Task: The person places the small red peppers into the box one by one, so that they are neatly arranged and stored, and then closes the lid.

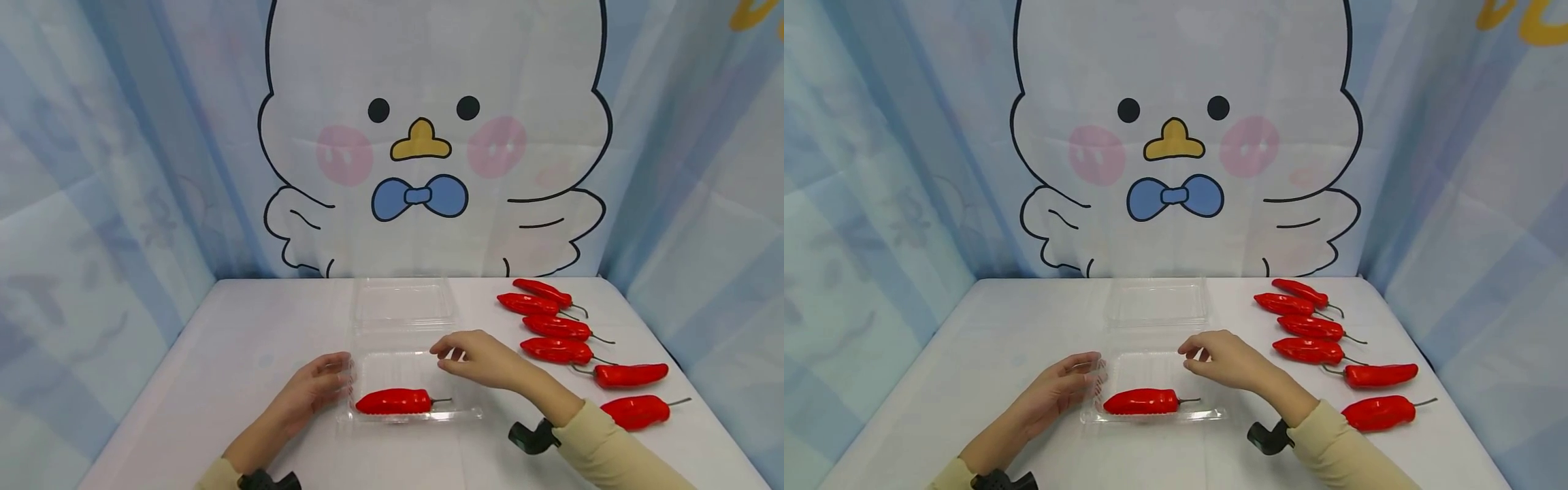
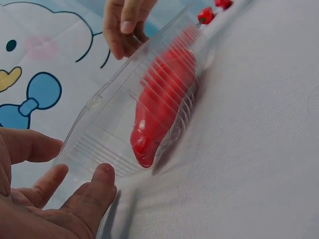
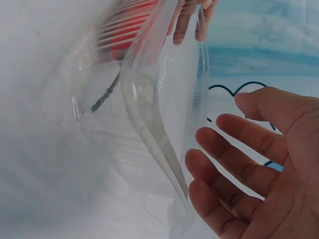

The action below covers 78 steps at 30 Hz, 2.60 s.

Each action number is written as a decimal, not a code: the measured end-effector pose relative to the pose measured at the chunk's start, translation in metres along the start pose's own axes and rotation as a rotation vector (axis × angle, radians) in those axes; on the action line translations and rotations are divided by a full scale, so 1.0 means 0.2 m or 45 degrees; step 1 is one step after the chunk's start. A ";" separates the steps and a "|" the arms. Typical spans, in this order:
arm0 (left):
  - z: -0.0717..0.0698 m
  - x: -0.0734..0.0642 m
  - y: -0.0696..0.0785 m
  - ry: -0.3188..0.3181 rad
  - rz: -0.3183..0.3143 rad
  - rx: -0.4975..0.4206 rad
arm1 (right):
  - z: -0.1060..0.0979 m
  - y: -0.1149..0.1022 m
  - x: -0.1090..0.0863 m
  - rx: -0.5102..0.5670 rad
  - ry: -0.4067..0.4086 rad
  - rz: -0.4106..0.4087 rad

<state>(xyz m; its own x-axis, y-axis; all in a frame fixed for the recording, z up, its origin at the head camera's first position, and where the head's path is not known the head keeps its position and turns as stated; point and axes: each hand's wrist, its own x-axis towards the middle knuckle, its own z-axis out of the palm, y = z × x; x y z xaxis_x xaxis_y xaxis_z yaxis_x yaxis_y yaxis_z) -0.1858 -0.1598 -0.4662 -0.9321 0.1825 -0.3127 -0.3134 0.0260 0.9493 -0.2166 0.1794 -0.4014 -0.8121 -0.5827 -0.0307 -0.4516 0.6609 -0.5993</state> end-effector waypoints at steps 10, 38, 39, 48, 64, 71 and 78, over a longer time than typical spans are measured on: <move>0.03 -0.01 0.02 0.034 -0.007 0.033 | -0.07 0.02 -0.11 -0.050 0.054 0.059; 0.03 -0.02 0.01 0.054 -0.004 0.036 | -0.15 0.20 -0.54 -0.101 0.172 0.303; 0.03 -0.02 0.01 0.049 -0.004 0.036 | -0.15 0.21 -0.56 -0.107 0.171 0.317; 0.01 -0.02 0.01 0.021 -0.009 0.024 | -0.21 0.28 -0.72 -0.151 0.194 0.407; 0.01 -0.03 0.02 0.017 -0.012 0.014 | -0.25 0.46 -0.91 -0.167 0.209 0.538; 0.01 -0.03 0.02 0.019 -0.015 0.013 | -0.25 0.53 -0.97 -0.226 0.203 0.595; 0.02 -0.03 0.01 0.032 -0.023 0.025 | -0.24 0.64 -1.04 -0.240 0.162 0.555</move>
<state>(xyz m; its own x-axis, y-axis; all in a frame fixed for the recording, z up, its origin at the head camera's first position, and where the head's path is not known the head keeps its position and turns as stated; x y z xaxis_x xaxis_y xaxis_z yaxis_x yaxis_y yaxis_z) -0.1800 -0.1570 -0.4614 -0.9305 0.1574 -0.3306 -0.3271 0.0482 0.9437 -0.1226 0.4076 -0.4334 -0.9738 -0.1782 -0.1414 -0.1092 0.9114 -0.3967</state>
